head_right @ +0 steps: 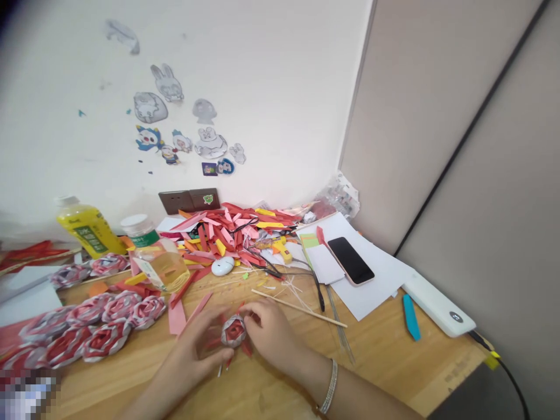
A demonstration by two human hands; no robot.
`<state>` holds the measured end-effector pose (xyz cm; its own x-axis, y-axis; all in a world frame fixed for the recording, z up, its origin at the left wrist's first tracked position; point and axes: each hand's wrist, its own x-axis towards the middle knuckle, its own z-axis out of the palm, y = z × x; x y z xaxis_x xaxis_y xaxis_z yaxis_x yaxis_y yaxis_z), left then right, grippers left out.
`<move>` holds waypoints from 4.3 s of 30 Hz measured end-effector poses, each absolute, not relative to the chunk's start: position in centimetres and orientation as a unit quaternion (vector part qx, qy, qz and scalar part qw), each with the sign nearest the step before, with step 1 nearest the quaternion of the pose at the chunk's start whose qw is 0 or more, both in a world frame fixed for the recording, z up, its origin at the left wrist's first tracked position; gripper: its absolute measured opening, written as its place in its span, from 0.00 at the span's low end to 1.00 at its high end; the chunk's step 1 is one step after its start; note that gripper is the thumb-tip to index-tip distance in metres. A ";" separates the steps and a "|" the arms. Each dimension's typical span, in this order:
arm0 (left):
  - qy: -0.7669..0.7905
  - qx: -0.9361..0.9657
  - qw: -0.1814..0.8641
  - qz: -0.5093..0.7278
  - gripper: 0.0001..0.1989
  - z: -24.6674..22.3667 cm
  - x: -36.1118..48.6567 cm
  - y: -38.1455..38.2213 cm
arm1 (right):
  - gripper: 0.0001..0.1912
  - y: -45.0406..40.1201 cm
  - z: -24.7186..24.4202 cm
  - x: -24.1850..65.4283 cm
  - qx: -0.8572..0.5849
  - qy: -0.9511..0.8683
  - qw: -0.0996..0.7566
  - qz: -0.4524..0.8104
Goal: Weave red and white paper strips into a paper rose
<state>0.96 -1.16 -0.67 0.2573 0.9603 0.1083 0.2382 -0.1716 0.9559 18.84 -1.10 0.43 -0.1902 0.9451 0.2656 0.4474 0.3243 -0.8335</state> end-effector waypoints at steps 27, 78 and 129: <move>0.504 0.804 0.128 0.288 0.20 -0.1 1.0 -1.1 | 0.10 -0.8 2.0 20.2 -0.422 -0.855 0.300 0.024; 0.471 0.692 0.368 0.405 0.13 0.3 2.4 -2.2 | 0.04 -1.4 1.0 19.1 -0.419 -0.826 0.372 0.065; 0.466 0.733 0.323 0.376 0.12 0.8 2.8 -2.6 | 0.13 -1.8 1.5 19.7 -0.330 -0.881 0.317 -0.121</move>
